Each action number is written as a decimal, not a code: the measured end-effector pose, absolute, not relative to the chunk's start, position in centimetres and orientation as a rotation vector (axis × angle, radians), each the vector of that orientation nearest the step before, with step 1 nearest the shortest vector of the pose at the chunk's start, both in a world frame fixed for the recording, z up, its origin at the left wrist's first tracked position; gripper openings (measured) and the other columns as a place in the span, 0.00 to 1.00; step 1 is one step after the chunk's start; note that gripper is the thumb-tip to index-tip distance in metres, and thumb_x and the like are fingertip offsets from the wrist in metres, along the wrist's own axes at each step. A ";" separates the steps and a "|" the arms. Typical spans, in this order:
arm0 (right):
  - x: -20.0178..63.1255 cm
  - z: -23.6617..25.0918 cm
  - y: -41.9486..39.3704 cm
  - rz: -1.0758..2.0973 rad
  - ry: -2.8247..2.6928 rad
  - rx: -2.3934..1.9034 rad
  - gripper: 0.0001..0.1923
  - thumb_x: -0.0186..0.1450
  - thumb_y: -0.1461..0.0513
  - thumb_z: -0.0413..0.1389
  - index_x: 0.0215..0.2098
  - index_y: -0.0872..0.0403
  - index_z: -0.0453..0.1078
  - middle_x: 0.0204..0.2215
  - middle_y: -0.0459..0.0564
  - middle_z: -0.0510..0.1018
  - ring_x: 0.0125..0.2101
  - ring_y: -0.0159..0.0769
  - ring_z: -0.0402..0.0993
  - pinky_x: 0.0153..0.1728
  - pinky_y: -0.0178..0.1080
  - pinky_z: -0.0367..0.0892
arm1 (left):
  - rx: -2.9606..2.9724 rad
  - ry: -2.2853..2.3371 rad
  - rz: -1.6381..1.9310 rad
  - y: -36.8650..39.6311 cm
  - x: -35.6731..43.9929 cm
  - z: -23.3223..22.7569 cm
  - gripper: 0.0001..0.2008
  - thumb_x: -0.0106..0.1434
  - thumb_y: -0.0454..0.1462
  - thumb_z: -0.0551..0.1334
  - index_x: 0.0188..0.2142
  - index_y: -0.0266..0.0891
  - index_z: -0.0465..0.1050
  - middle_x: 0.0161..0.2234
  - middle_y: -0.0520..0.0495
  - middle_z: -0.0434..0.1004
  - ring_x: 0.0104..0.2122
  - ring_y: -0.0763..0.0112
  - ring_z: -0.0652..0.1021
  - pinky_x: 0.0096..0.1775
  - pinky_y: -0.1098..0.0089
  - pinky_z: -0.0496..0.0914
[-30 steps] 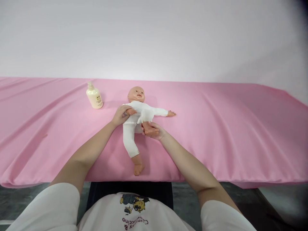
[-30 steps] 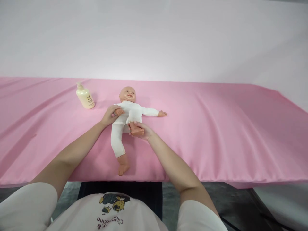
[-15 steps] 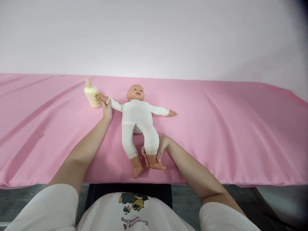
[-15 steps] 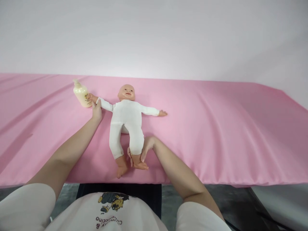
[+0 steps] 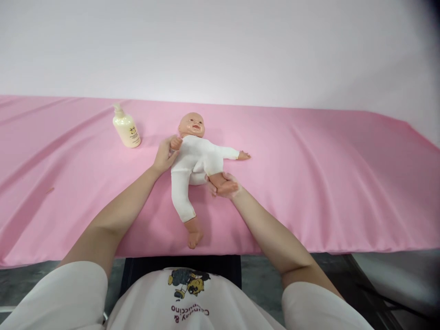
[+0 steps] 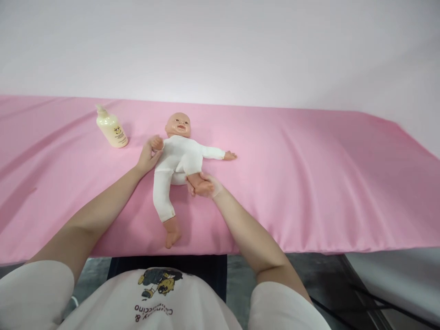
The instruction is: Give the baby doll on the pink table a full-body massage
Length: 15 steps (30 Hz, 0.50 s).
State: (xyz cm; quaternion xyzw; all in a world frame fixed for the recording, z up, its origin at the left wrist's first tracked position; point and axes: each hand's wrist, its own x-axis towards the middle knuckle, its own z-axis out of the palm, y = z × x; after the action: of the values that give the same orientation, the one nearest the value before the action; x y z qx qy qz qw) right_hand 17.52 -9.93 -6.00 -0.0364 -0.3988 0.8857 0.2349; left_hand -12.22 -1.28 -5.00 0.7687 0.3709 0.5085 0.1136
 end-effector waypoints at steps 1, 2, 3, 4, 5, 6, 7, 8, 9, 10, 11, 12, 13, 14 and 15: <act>17.4 -5.8 -9.8 2.391 -1.045 -0.240 0.26 0.66 0.42 0.57 0.47 0.55 0.69 0.25 0.43 0.76 0.26 0.34 0.76 0.31 0.37 0.77 | 2.357 1.098 1.408 -1.7 -12.0 -4.7 0.32 0.70 0.59 0.56 0.61 0.39 0.67 0.57 0.33 0.75 0.59 0.49 0.74 0.63 0.45 0.65; 17.2 -5.5 -9.6 2.358 -0.986 -0.377 0.24 0.68 0.43 0.54 0.46 0.54 0.70 0.24 0.43 0.75 0.25 0.33 0.75 0.32 0.37 0.77 | 2.435 1.110 1.331 -2.0 -11.7 -4.4 0.31 0.70 0.58 0.56 0.61 0.39 0.68 0.57 0.33 0.75 0.59 0.49 0.74 0.63 0.45 0.65; 17.0 -5.3 -9.5 2.327 -0.926 -0.502 0.22 0.70 0.44 0.50 0.45 0.53 0.70 0.24 0.42 0.74 0.25 0.33 0.74 0.33 0.38 0.77 | 2.487 1.123 1.268 -2.3 -11.6 -4.2 0.30 0.71 0.57 0.55 0.61 0.39 0.69 0.57 0.34 0.76 0.58 0.49 0.74 0.62 0.45 0.65; 16.9 -5.2 -9.4 2.306 -0.881 -0.598 0.22 0.71 0.45 0.46 0.44 0.53 0.71 0.24 0.43 0.74 0.25 0.34 0.74 0.34 0.40 0.77 | 2.513 1.136 1.228 -2.5 -11.4 -4.0 0.29 0.71 0.56 0.55 0.61 0.39 0.69 0.57 0.35 0.76 0.58 0.49 0.74 0.62 0.45 0.64; 16.8 -5.1 -9.3 2.291 -0.854 -0.663 0.23 0.72 0.46 0.44 0.44 0.52 0.72 0.24 0.43 0.74 0.26 0.35 0.74 0.36 0.42 0.78 | 2.520 1.144 1.211 -2.6 -11.3 -3.9 0.28 0.71 0.55 0.55 0.60 0.40 0.70 0.57 0.35 0.77 0.58 0.49 0.74 0.63 0.45 0.64; 16.7 -5.1 -9.3 2.286 -0.847 -0.689 0.24 0.73 0.45 0.43 0.44 0.52 0.72 0.24 0.43 0.74 0.27 0.35 0.75 0.38 0.44 0.78 | 2.511 1.144 1.216 -2.6 -11.3 -3.8 0.27 0.71 0.55 0.56 0.60 0.41 0.71 0.56 0.36 0.77 0.58 0.49 0.74 0.63 0.45 0.64; 16.7 -5.1 -9.3 2.295 -0.864 -0.669 0.25 0.72 0.44 0.44 0.45 0.52 0.72 0.24 0.43 0.74 0.27 0.36 0.75 0.39 0.45 0.78 | 2.493 1.135 1.232 -2.6 -11.3 -3.8 0.27 0.70 0.55 0.57 0.59 0.41 0.71 0.56 0.36 0.77 0.58 0.49 0.74 0.62 0.45 0.64; 16.8 -5.2 -9.4 2.315 -0.900 -0.606 0.25 0.71 0.43 0.47 0.46 0.52 0.72 0.25 0.43 0.75 0.28 0.37 0.76 0.41 0.47 0.78 | 2.466 1.119 1.256 -2.5 -11.4 -3.8 0.27 0.69 0.55 0.58 0.59 0.42 0.72 0.55 0.36 0.77 0.58 0.48 0.75 0.62 0.46 0.65; 16.9 -5.4 -9.6 2.339 -0.947 -0.509 0.26 0.69 0.41 0.50 0.47 0.52 0.72 0.25 0.43 0.76 0.29 0.38 0.77 0.42 0.49 0.78 | 2.428 1.099 1.289 -2.3 -11.5 -3.9 0.27 0.68 0.56 0.59 0.58 0.42 0.72 0.55 0.36 0.78 0.57 0.48 0.75 0.61 0.46 0.65; 17.0 -5.5 -9.8 2.369 -1.000 -0.388 0.27 0.66 0.40 0.55 0.48 0.53 0.71 0.26 0.43 0.77 0.31 0.40 0.79 0.44 0.51 0.78 | 2.373 1.079 1.335 -2.1 -11.6 -4.1 0.28 0.67 0.57 0.60 0.57 0.42 0.72 0.54 0.36 0.78 0.56 0.48 0.76 0.61 0.46 0.66; 17.1 -5.7 -10.0 2.394 -1.051 -0.263 0.30 0.63 0.39 0.59 0.48 0.54 0.71 0.26 0.44 0.78 0.33 0.42 0.80 0.47 0.53 0.77 | 2.295 1.067 1.392 -1.9 -11.8 -4.2 0.29 0.67 0.58 0.61 0.57 0.42 0.71 0.54 0.36 0.78 0.56 0.49 0.76 0.62 0.46 0.66; 17.1 -5.8 -10.3 2.423 -1.096 -0.139 0.32 0.60 0.39 0.62 0.48 0.55 0.70 0.26 0.45 0.79 0.35 0.44 0.81 0.50 0.55 0.76 | 2.192 1.062 1.461 -1.6 -11.9 -4.4 0.30 0.66 0.59 0.61 0.57 0.41 0.70 0.54 0.36 0.77 0.56 0.49 0.76 0.63 0.47 0.66; 17.2 -5.8 -10.6 2.458 -1.136 -0.024 0.33 0.58 0.38 0.64 0.47 0.56 0.70 0.27 0.46 0.80 0.37 0.46 0.82 0.53 0.56 0.74 | 2.067 1.064 1.536 -1.2 -12.1 -4.6 0.32 0.65 0.60 0.62 0.57 0.41 0.69 0.56 0.36 0.76 0.58 0.50 0.75 0.64 0.48 0.65; 17.2 -5.8 -10.8 2.504 -1.175 0.077 0.34 0.57 0.39 0.66 0.45 0.56 0.71 0.28 0.48 0.81 0.40 0.47 0.83 0.55 0.57 0.73 | 1.930 1.071 1.617 -0.8 -12.4 -4.8 0.34 0.64 0.61 0.63 0.59 0.41 0.67 0.58 0.35 0.74 0.61 0.51 0.73 0.66 0.50 0.63; 17.3 -5.7 -11.0 2.562 -1.219 0.175 0.33 0.56 0.39 0.68 0.44 0.57 0.71 0.30 0.51 0.83 0.41 0.49 0.83 0.56 0.57 0.72 | 1.795 1.084 1.693 -0.4 -12.7 -5.0 0.38 0.62 0.63 0.63 0.60 0.42 0.65 0.62 0.35 0.70 0.65 0.52 0.70 0.68 0.52 0.61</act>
State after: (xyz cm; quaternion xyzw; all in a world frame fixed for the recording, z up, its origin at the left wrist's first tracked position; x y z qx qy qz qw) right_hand 17.25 -10.99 -5.70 0.0610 -0.4241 0.8912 0.1487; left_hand -12.70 -0.43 -5.04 0.6496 0.3922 0.6126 0.2212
